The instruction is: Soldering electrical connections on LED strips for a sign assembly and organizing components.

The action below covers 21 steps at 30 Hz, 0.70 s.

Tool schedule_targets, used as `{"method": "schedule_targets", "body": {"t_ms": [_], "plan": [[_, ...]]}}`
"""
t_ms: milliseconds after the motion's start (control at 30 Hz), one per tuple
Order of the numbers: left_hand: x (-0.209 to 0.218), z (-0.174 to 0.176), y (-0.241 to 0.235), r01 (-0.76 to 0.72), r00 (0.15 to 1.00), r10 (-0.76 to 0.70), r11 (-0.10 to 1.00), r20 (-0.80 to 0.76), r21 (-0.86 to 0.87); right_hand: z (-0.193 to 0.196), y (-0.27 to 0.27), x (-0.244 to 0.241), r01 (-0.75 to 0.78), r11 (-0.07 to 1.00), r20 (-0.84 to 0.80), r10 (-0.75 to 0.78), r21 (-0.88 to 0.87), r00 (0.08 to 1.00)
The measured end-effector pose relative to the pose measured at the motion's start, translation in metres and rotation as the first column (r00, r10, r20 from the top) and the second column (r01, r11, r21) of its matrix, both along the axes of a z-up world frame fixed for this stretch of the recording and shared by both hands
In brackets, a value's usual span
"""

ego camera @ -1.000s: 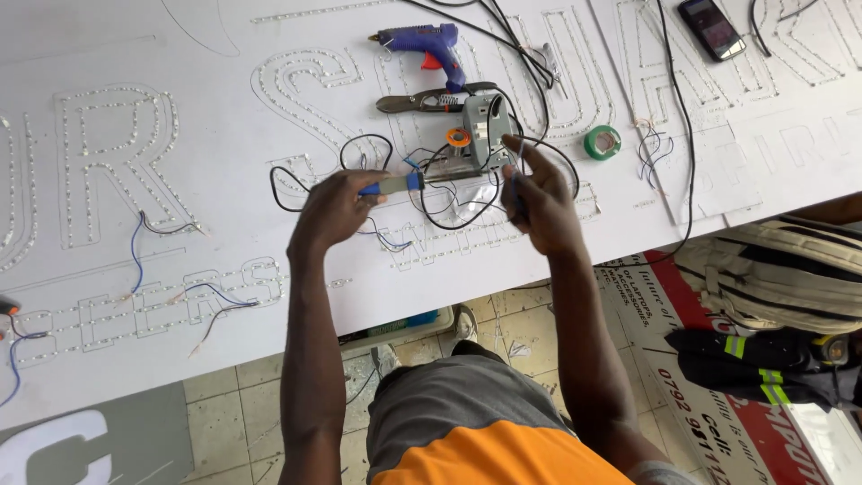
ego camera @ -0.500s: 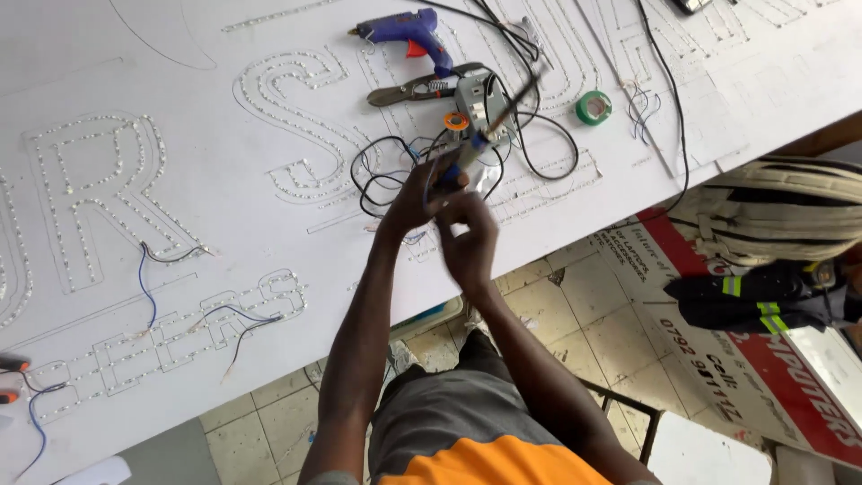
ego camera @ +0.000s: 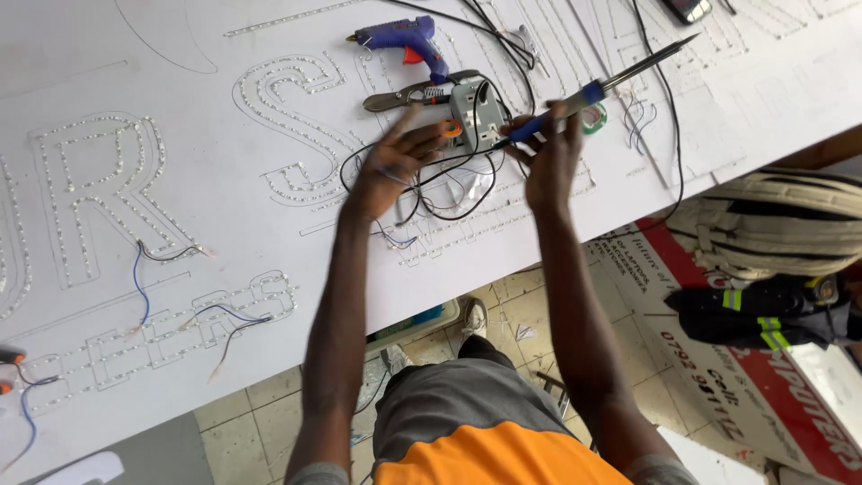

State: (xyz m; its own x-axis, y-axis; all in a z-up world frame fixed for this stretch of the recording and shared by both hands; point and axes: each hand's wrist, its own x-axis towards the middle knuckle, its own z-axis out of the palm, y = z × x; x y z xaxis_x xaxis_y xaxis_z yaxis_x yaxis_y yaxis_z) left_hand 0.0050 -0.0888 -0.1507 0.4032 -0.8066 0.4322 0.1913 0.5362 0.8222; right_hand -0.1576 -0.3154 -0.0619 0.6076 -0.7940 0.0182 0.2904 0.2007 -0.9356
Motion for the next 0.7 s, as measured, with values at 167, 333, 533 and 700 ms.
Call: {"method": "schedule_targets", "body": {"t_ms": [167,333,533,700], "plan": [[0.042,-0.014,0.060,0.002,0.889,0.045,0.995,-0.455,0.101,0.060,-0.090,-0.001,-0.074,0.943,0.133,0.032,0.325,0.991],[0.043,0.022,0.082,-0.214,0.851,0.428,0.811,-0.303,0.545,0.085,-0.165,-0.001,-0.171,0.856,0.318,0.008,0.487,0.948],[-0.001,0.047,0.033,-0.981,0.178,0.910,0.136,0.374,0.137,0.101,-0.229,0.004,-0.420,0.822,0.543,0.166,0.384,0.823],[-0.082,0.070,-0.078,-0.690,0.593,0.446,0.711,0.671,0.136,0.134,-0.210,0.020,-0.450,0.838,0.487,0.267,0.309,0.832]]}}
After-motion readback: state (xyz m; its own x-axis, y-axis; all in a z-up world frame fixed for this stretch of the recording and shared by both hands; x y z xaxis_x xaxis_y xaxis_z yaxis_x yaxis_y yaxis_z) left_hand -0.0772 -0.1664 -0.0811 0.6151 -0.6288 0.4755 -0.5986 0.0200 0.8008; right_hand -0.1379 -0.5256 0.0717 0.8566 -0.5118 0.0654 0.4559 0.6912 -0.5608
